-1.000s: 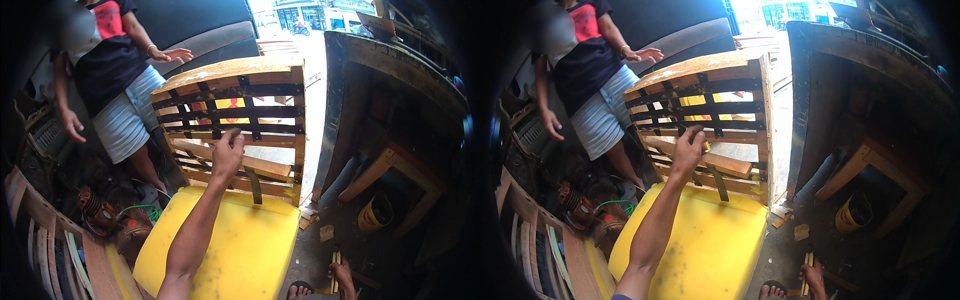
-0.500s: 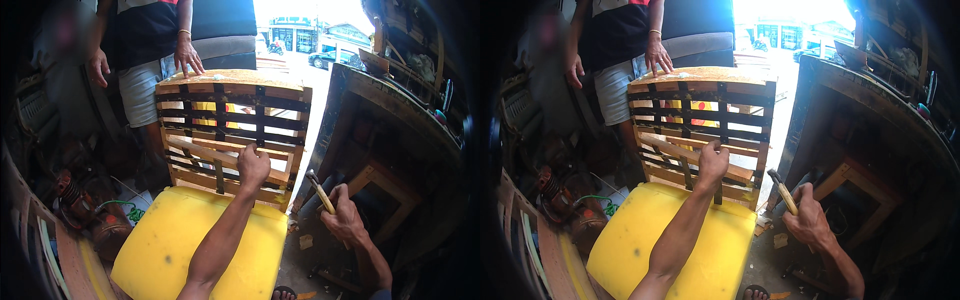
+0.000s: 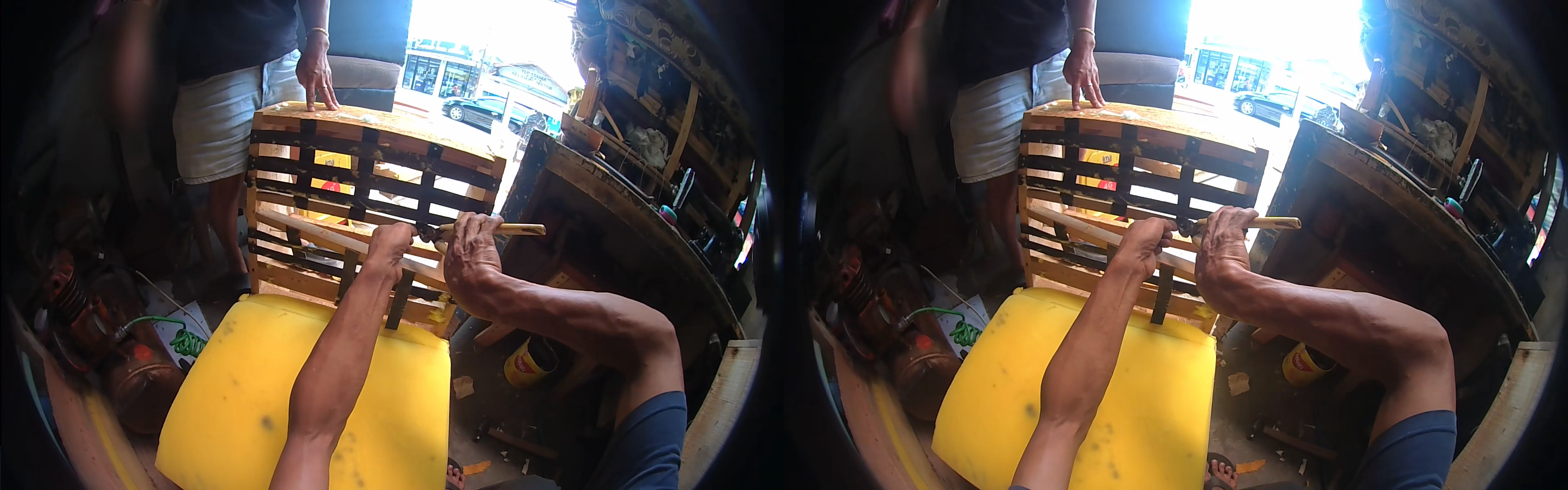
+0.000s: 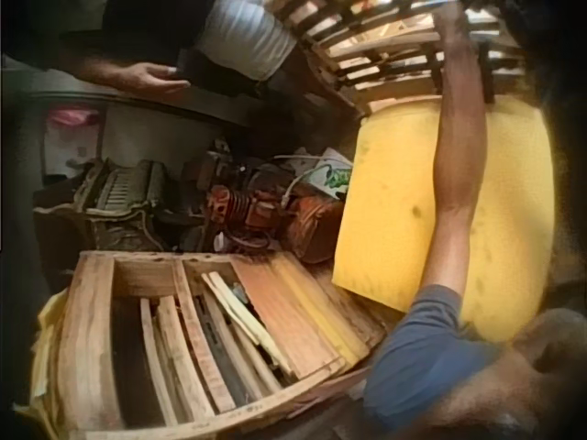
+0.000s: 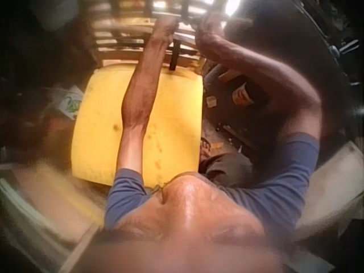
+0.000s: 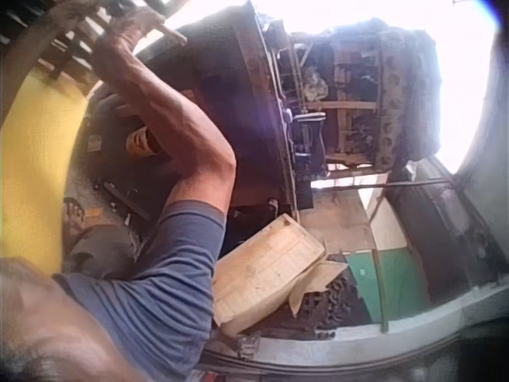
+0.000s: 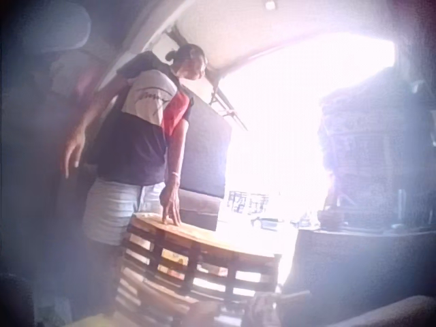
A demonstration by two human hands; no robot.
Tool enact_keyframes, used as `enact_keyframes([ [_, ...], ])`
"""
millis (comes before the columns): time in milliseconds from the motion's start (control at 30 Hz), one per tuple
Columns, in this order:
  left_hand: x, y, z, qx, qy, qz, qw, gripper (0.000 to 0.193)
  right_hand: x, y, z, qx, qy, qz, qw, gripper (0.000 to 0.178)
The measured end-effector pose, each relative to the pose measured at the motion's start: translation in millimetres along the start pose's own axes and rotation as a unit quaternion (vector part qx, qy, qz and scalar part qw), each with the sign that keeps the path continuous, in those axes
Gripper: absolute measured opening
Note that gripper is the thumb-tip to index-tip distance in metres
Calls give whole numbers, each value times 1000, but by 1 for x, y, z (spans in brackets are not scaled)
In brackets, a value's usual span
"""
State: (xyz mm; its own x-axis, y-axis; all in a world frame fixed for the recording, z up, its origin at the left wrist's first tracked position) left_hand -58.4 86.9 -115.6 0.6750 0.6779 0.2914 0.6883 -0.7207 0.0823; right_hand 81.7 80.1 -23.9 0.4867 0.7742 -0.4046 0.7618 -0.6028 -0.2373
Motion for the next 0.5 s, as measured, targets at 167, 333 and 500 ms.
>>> enact_keyframes([
  [167, 1, 2, -1, -19, 54, 20, 998, 12, 0, -14, 24, 9, 76, 147, 986, 58],
  [333, 1, -4, 1, -29, 15, 3, 999, 31, 14, -18, 55, -27, 27, 279, 959, 56],
  [500, 4, -5, -16, 42, -76, 27, 996, 45, 17, -20, 65, -25, 25, 322, 946, 53],
])
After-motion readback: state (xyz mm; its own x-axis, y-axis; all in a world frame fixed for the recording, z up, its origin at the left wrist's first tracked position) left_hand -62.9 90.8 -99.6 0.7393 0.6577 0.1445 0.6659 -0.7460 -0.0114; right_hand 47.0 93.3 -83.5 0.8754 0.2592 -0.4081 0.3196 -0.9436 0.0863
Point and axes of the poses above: each hand's wrist, its own y-axis away from the middle knuckle, its own x-axis out of the palm, z = x × y, the point moved 10 cm from there along -y, towards the middle knuckle, and after that the axes turned 3 degrees about x, right-handed, at the moved point
